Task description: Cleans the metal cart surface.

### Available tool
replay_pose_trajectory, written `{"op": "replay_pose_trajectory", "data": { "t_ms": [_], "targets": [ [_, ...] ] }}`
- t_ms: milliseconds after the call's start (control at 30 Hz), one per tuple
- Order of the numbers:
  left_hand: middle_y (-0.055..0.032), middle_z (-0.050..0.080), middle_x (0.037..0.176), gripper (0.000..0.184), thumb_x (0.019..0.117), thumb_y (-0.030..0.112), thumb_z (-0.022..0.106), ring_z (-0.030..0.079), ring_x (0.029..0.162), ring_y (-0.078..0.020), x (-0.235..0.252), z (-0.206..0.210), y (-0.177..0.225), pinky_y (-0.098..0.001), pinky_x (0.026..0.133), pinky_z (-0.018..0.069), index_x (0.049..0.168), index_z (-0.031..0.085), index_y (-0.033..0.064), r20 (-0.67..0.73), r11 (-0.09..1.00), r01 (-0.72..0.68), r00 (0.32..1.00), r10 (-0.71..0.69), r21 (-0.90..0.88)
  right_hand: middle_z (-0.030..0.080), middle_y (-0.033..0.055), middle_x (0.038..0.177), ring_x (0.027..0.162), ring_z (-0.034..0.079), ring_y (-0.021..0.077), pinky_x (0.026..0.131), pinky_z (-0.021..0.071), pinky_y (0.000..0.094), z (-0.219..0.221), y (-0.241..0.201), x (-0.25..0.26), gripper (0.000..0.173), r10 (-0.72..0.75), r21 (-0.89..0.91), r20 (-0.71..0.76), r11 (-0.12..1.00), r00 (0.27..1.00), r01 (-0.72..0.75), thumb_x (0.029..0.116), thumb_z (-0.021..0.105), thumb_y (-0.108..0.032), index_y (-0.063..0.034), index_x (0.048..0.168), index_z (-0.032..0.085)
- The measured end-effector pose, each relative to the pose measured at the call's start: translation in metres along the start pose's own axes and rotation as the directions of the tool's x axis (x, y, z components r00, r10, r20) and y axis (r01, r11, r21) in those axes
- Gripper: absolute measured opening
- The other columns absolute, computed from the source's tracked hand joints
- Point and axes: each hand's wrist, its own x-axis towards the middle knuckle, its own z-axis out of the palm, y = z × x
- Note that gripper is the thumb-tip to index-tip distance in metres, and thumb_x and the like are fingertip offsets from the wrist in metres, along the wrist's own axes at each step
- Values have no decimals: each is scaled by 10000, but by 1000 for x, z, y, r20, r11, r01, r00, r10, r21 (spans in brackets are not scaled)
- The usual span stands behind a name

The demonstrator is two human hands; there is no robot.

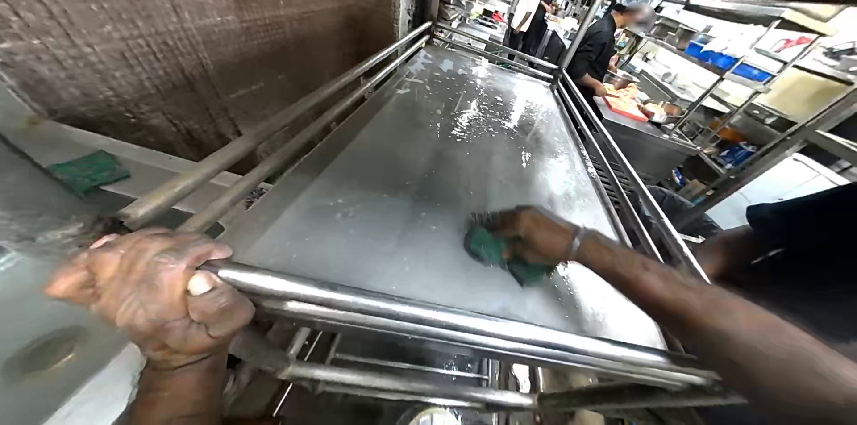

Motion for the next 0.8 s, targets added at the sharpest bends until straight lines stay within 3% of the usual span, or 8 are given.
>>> {"op": "replay_pose_trajectory", "data": {
  "t_ms": [33, 133, 300, 433, 500, 600, 700, 800],
  "targets": [
    [-282, 643, 866, 665, 1030, 484, 261, 625, 922, -439, 1, -1, 0, -580, 971, 402, 874, 614, -58, -1, 1000, 0, 1000, 0, 1, 735, 116, 1168, 1089, 692, 282, 961, 554, 495, 5, -13, -15, 225, -49, -33, -10, 998, 999, 48, 902, 771, -184, -82, 1101, 794],
    [-269, 642, 844, 673, 1044, 492, 250, 632, 902, -415, 3, 1, 0, -561, 955, 416, 865, 613, -46, -23, 999, -24, 999, 24, -24, 702, 117, 1289, 1172, 660, 303, 1022, 518, 502, 8, -10, -12, 276, 40, -6, 10, 999, 999, -40, 957, 719, -199, -91, 1206, 770],
    [-217, 643, 807, 663, 1049, 508, 245, 635, 892, -358, 6, -1, 1, -514, 962, 413, 836, 606, -5, -55, 997, -73, 996, 72, -32, 642, 275, 1297, 1257, 590, 426, 1113, 425, 579, 1, 108, 132, 283, 369, 136, -85, 925, 926, -356, 1001, 641, -116, 56, 1222, 683],
    [-173, 643, 810, 651, 1055, 521, 211, 629, 927, -317, 6, 0, -4, -478, 989, 383, 834, 603, 50, -67, 996, -86, 994, 87, 14, 665, 249, 1261, 1212, 619, 443, 1009, 480, 666, -11, 137, 219, 307, 513, 52, -118, 858, 850, -510, 982, 643, -210, -10, 1209, 690],
    [-177, 644, 806, 642, 1053, 504, 217, 630, 913, -317, 6, 1, -1, -479, 977, 386, 835, 606, 43, -78, 996, -85, 993, 85, 10, 643, 255, 1318, 1268, 591, 431, 1085, 444, 623, -8, 108, 205, 328, 395, 87, -122, 918, 911, -387, 1005, 634, -176, 11, 1272, 669],
    [-178, 637, 800, 632, 1050, 500, 244, 624, 892, -320, 6, 3, 0, -485, 967, 388, 842, 615, 32, -84, 996, -83, 993, 82, -9, 631, 217, 1388, 1318, 570, 387, 1162, 376, 557, 5, 19, 137, 348, 42, 31, -126, 999, 991, -39, 992, 655, -138, 1, 1311, 677],
    [-171, 648, 811, 640, 1041, 520, 245, 633, 915, -325, 6, 2, 3, -496, 976, 397, 844, 620, 41, -81, 999, -53, 995, 53, -7, 651, 99, 1393, 1320, 585, 280, 1147, 437, 486, 32, -45, 67, 370, -271, -48, -144, 963, 952, 266, 986, 656, -217, -112, 1339, 691],
    [-146, 652, 825, 624, 1048, 518, 244, 624, 956, -294, 4, 2, 3, -469, 1019, 364, 847, 623, 65, -78, 999, -41, 996, 38, -33, 588, 80, 1485, 1401, 523, 282, 1144, 447, 477, 40, -41, 65, 387, -306, -38, -134, 952, 943, 303, 1045, 562, -270, -147, 1401, 649]
  ]
}}
